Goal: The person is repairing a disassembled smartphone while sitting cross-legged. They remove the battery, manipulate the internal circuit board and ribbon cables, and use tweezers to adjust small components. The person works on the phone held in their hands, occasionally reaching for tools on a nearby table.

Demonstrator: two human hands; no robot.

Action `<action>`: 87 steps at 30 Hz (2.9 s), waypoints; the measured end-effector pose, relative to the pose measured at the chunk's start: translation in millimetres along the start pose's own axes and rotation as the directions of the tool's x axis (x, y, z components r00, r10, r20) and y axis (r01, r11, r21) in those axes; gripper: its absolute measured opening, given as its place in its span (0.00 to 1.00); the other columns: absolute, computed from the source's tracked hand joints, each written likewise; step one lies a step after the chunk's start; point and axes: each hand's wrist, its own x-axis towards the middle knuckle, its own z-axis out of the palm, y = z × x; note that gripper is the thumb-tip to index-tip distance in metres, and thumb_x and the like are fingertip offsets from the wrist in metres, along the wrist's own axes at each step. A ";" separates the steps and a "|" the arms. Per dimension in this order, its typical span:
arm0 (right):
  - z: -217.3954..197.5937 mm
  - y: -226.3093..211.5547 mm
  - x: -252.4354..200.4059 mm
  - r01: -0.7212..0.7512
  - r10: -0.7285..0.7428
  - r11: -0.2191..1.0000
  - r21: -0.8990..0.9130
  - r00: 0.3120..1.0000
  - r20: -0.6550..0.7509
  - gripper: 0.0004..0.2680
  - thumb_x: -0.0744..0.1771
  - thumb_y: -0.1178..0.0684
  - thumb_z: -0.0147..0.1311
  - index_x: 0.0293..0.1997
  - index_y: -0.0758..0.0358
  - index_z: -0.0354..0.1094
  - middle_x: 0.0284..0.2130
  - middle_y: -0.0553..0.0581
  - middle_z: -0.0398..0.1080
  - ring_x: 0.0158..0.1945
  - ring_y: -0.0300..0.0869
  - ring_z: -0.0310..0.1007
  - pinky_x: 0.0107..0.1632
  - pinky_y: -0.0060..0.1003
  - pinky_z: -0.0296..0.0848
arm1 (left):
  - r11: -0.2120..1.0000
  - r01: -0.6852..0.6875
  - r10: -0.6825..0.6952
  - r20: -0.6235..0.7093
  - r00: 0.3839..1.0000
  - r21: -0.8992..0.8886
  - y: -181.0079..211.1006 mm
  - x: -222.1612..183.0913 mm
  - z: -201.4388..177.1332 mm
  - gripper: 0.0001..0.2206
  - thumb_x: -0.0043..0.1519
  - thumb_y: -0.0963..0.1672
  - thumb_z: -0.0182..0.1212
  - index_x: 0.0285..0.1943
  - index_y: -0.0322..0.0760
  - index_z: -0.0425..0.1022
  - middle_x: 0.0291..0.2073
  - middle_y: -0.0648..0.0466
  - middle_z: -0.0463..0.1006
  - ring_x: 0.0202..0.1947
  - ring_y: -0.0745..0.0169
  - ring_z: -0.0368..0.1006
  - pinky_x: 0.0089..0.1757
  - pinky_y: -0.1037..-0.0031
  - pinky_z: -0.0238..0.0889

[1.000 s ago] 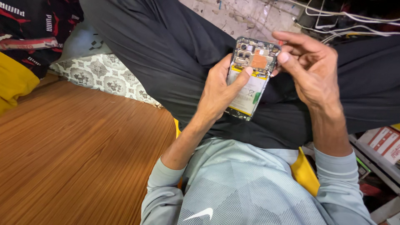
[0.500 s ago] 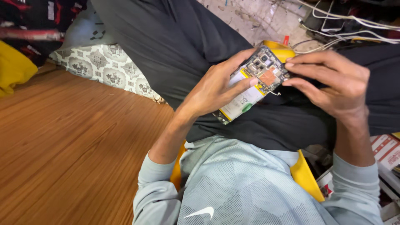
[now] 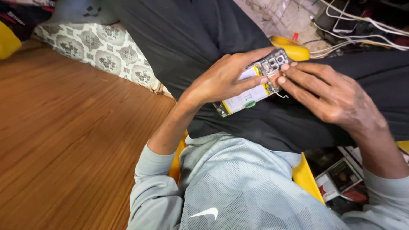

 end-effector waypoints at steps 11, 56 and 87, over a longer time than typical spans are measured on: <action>16.5 -12.8 -2.8 -0.285 0.303 0.940 0.186 0.950 -0.078 0.14 0.59 0.65 0.70 0.48 0.72 0.75 0.47 0.66 0.74 0.43 0.52 0.76 0.46 0.41 0.76 | 0.994 -0.086 0.086 -0.004 0.996 0.066 -19.3 2.7 2.3 0.28 0.64 0.45 0.64 0.73 0.34 0.63 0.48 0.42 0.83 0.43 0.47 0.84 0.44 0.65 0.76; 41.7 -19.3 -29.9 -0.368 0.534 0.736 0.568 0.832 -0.153 0.18 0.66 0.60 0.66 0.60 0.73 0.63 0.54 0.69 0.65 0.55 0.46 0.73 0.56 0.37 0.76 | 0.996 -0.011 0.014 0.031 0.999 -0.090 0.4 -1.4 -3.6 0.28 0.61 0.42 0.65 0.73 0.34 0.65 0.45 0.47 0.85 0.40 0.64 0.83 0.44 0.75 0.75; 41.5 -21.4 -0.5 -0.380 0.874 0.359 0.853 0.458 -0.163 0.09 0.73 0.66 0.53 0.61 0.76 0.64 0.53 0.65 0.73 0.52 0.42 0.78 0.52 0.32 0.82 | 0.482 -0.137 -0.242 -0.282 0.928 -0.865 -0.7 8.2 58.7 0.15 0.76 0.45 0.53 0.67 0.30 0.62 0.47 0.46 0.80 0.46 0.64 0.78 0.48 0.72 0.74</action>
